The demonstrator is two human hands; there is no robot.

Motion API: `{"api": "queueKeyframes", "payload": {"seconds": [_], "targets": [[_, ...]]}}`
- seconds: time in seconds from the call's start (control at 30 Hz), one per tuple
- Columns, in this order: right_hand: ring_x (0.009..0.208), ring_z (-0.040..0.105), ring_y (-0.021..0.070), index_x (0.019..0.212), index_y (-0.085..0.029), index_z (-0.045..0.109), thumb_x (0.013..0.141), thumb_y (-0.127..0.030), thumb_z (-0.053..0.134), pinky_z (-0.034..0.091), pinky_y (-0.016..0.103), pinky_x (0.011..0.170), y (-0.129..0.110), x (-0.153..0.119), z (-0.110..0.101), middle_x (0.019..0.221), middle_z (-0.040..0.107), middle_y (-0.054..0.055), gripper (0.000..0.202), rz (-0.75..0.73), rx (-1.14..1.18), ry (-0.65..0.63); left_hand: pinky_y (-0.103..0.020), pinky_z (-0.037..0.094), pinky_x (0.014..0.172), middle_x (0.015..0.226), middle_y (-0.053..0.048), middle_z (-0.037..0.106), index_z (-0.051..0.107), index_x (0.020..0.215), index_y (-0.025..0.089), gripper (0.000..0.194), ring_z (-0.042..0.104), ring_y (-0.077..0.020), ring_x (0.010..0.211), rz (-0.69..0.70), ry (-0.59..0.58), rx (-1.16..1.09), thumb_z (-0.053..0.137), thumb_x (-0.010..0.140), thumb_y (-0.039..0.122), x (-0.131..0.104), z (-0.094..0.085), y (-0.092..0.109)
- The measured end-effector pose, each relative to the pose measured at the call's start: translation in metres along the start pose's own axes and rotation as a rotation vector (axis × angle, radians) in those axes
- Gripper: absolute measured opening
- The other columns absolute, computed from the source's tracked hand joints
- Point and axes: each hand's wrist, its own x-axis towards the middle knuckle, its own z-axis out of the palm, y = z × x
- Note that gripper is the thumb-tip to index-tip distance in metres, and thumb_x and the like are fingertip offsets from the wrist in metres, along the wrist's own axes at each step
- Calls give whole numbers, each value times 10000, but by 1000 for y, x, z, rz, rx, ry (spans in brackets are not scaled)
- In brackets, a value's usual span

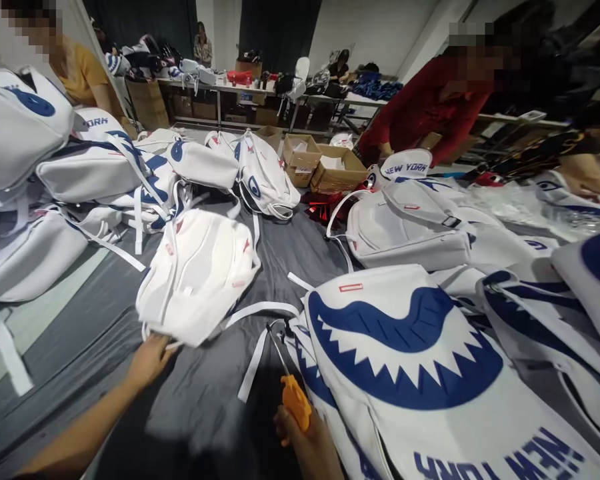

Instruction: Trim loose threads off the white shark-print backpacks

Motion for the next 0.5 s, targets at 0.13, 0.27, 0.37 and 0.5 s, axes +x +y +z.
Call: {"api": "queueKeyframes", "payload": {"seconds": [0.13,0.27,0.37,0.5], "targets": [[752,716,281,817,-175,699,611,-776,753,606,392,642,-8,-25,5,787,745,106,638,204,250,-23,-392,498,1072,1425,-85,616,679,1255,224,464,520,-300,1374,-130,44,-86,615,802,296,-164,22,-48],[840,744,252,965,-199,670,537,-736,842,627,405,773,12,-67,28,908,771,72,707,415,539,-113,-433,569,893,1109,-103,751,758,990,230,385,688,-330,1093,-589,-74,-195,428,925,416,-253,-22,-76],[851,739,248,982,-194,670,521,-719,868,619,381,756,30,-101,52,932,768,72,727,451,436,-243,-482,465,1073,1327,-178,651,620,1313,141,566,570,-359,1281,-677,200,-102,446,938,528,-249,-54,-82],[703,672,223,880,-208,648,667,-814,703,566,355,623,24,-121,86,802,714,55,645,98,52,-402,-598,409,1077,1626,-259,293,391,1539,119,886,361,-478,1425,-676,147,-92,664,829,573,-192,-54,-72]]}}
